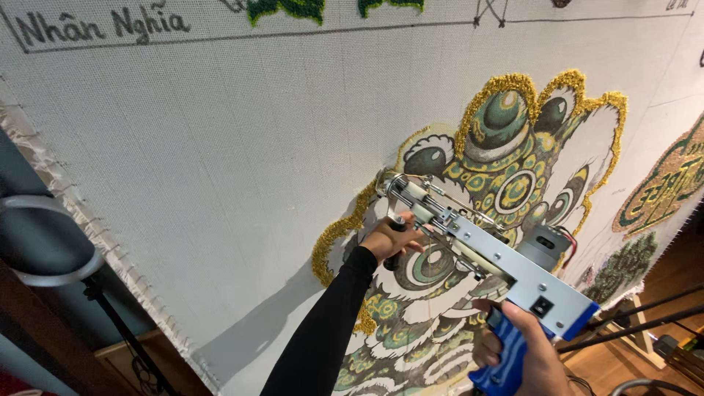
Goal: The person uses a tufting gun to apply yarn to a large canvas, following the outlines of a lion dance head design.
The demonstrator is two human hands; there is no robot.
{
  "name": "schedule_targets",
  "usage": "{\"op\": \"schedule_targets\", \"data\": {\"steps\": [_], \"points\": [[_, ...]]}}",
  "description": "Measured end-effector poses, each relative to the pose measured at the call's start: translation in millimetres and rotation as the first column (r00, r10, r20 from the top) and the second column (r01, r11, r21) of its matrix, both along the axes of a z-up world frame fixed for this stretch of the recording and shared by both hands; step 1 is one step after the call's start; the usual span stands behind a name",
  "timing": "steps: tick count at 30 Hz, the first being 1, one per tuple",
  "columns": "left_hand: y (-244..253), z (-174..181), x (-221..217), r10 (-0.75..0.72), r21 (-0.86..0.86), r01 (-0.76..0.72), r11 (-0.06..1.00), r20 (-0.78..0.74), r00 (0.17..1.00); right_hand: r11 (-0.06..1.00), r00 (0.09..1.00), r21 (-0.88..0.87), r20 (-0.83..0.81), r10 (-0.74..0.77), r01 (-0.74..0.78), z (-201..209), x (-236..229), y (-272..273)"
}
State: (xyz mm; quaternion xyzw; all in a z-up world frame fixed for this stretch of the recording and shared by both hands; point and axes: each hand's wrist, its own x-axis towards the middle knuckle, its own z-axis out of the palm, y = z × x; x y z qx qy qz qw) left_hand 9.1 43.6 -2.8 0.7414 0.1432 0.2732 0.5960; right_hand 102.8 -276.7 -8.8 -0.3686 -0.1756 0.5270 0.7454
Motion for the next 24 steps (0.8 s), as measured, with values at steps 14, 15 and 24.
{"op": "schedule_targets", "data": {"steps": [14,15,24], "points": [[-87,26,-4,0.028,0.114,-0.018,0.993,-0.08,0.996,0.989,0.997,0.147,0.078,-0.025,0.013,-50,51,-49],[-89,24,-6,0.028,0.068,-0.024,0.997,-0.063,0.998,0.991,0.995,0.133,0.092,-0.029,0.017,-49,48,-49],[-82,11,-27,0.062,0.048,-0.058,0.997,-0.099,0.993,0.994,0.998,-0.097,0.053,-0.04,0.045,-31,28,-41]]}}
